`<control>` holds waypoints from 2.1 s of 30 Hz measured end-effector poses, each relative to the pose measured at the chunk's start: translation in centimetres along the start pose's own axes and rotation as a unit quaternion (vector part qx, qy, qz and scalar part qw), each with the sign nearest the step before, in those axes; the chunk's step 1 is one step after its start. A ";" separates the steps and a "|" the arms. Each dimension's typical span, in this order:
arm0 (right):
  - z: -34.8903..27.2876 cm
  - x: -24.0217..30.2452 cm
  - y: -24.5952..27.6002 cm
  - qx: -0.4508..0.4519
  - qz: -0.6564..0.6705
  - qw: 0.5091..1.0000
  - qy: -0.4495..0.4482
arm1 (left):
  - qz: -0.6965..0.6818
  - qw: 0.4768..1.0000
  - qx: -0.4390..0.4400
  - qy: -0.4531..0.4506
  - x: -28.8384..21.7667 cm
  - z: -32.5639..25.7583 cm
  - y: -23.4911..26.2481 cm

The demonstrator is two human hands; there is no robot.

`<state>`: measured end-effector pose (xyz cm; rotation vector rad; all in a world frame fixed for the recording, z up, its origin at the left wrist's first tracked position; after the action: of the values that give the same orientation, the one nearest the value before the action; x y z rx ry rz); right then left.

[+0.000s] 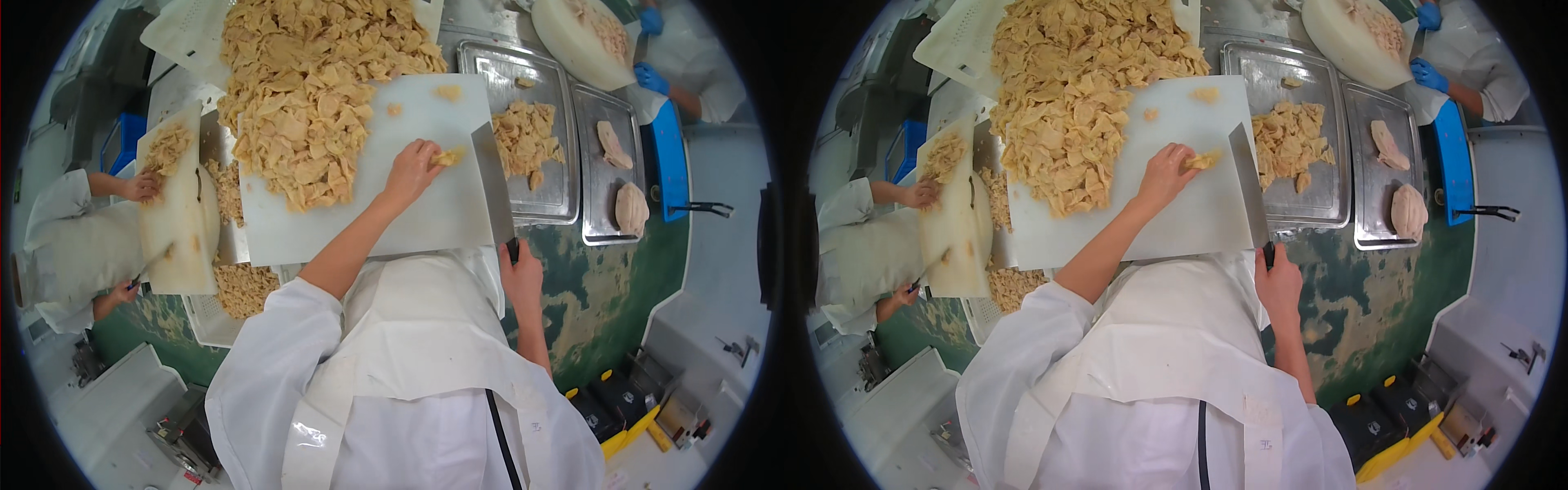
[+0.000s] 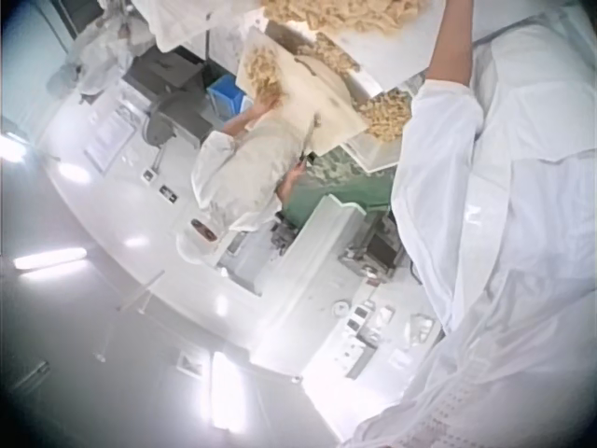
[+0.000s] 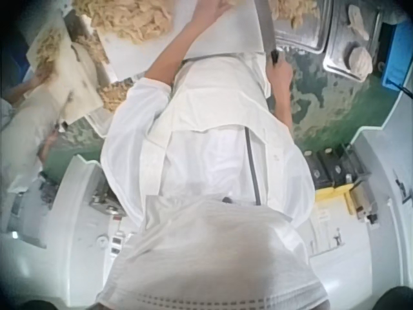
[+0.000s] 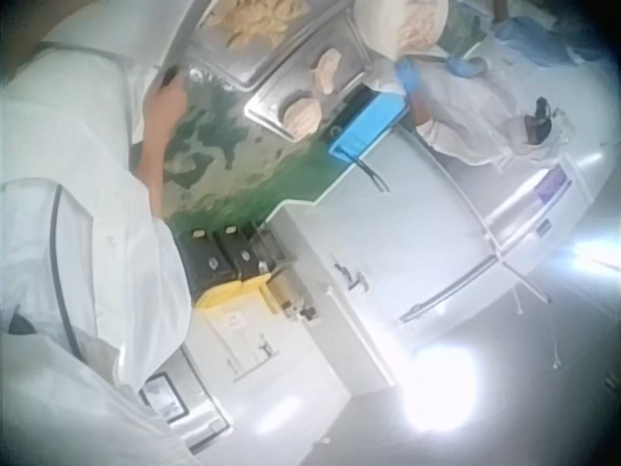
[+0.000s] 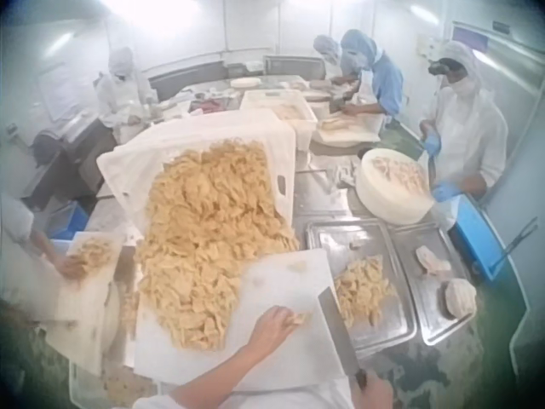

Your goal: The person slices pieces of meat using a cleaver on a white cutting board. The person picks up strips of meat from a pile, cuts them into smaller pieces, and moves the sliced meat into a tray.

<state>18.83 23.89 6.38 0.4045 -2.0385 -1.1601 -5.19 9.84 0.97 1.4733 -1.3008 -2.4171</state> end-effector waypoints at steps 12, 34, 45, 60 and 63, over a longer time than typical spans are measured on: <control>-1.1 2.4 -2.3 0.067 0.001 0.996 0.053 | 0.055 0.996 -0.009 -0.075 -0.4 -2.0 2.1; 4.3 7.0 -2.8 0.037 -0.070 0.983 0.164 | 0.056 0.993 -0.099 -0.035 0.6 -5.7 3.7; -1.6 6.8 -3.1 0.088 -0.110 0.974 0.178 | 0.062 0.991 -0.113 -0.038 0.6 -5.9 4.2; 2.2 4.8 -2.7 0.055 -0.081 0.988 0.123 | 0.128 0.987 -0.072 -0.070 0.7 -5.7 3.6; 0.2 3.8 -1.4 0.038 -0.066 0.992 0.097 | 0.046 0.996 -0.055 -0.050 1.2 -5.1 4.2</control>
<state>16.02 21.05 6.82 0.6734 -1.9128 -1.0787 -3.60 3.39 1.82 1.2525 -1.2014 -2.4890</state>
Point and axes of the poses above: each hand's wrist, its own z-axis towards the middle knuckle, its own y-axis out of the back of the hand, x = y × z, the point moved 8 cm from there along z, towards the middle knuckle, and after that the axes turned 1 degree about x, right-handed, at the moved point
